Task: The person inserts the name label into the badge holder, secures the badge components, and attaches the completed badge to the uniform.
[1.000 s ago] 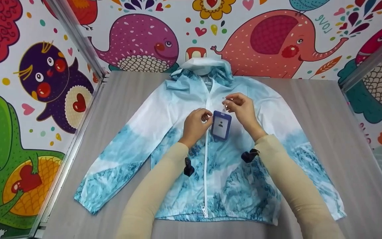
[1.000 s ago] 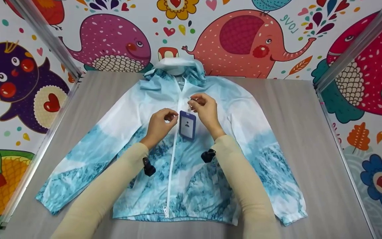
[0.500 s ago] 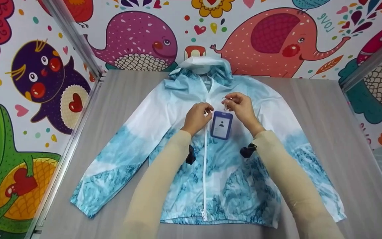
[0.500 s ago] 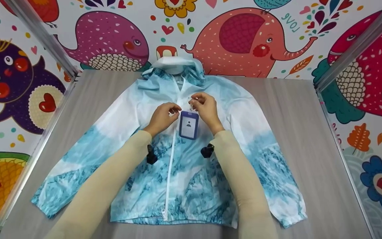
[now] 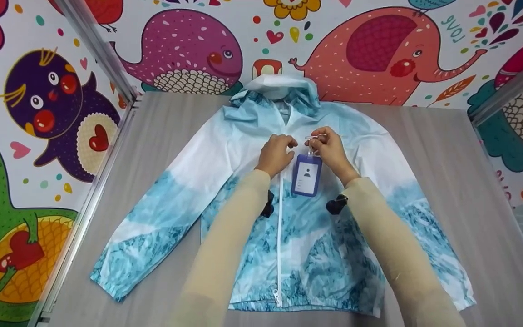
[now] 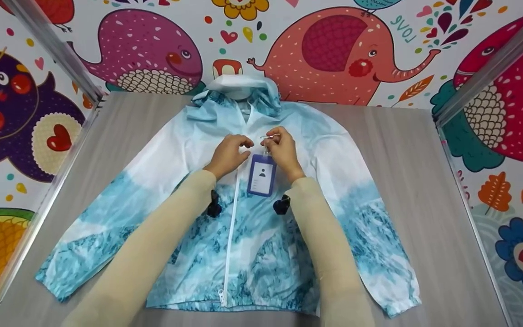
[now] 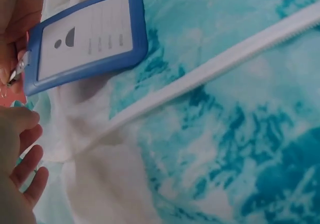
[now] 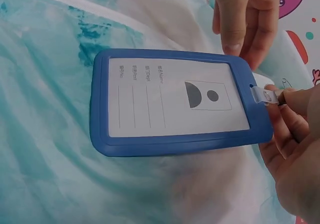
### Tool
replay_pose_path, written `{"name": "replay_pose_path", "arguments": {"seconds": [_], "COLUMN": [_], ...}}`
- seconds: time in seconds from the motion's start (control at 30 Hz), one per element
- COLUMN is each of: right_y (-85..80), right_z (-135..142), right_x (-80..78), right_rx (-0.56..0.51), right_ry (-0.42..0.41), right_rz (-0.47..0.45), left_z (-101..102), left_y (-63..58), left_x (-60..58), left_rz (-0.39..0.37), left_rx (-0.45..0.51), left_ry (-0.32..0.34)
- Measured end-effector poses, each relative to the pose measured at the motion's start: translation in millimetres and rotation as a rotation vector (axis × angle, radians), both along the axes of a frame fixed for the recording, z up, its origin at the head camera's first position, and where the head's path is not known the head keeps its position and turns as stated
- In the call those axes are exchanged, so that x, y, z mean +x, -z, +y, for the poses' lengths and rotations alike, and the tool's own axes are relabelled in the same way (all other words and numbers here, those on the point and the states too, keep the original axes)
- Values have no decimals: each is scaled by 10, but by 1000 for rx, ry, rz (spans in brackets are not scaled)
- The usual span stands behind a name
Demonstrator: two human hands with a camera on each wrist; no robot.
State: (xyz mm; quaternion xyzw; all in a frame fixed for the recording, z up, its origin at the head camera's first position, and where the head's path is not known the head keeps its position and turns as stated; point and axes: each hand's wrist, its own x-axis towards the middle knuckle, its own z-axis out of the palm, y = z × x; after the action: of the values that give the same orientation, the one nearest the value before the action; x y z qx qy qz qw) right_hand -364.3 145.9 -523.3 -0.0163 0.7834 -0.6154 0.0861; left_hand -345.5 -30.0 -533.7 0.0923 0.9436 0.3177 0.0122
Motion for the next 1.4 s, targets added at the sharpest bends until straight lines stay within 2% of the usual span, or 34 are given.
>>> {"name": "replay_pose_path", "arguments": {"seconds": [0.2, 0.33, 0.63, 0.8, 0.97, 1.17, 1.3, 1.4], "right_y": [127, 166, 249, 289, 348, 398, 424, 447], "right_z": [3, 12, 62, 51, 56, 51, 53, 69], "right_x": [-53, -52, -28, -26, -22, 21, 38, 46], "right_rx": [35, 40, 65, 82, 94, 96, 99, 103], "right_ry": [30, 55, 101, 137, 165, 148, 141, 136], "right_rz": [76, 77, 14, 3, 40, 88, 116, 133], "left_z": [113, 166, 262, 317, 365, 395, 403, 412], "left_y": [-39, -39, 83, 157, 204, 251, 279, 303], "left_x": [-55, -80, -93, -87, -82, -50, -48, -51], "left_rz": [43, 43, 37, 12, 38, 86, 123, 118], "left_rx": [-63, -111, -199, -262, -324, -347, -390, -403], "left_ry": [14, 24, 31, 10, -30, -70, -63, -47]}}
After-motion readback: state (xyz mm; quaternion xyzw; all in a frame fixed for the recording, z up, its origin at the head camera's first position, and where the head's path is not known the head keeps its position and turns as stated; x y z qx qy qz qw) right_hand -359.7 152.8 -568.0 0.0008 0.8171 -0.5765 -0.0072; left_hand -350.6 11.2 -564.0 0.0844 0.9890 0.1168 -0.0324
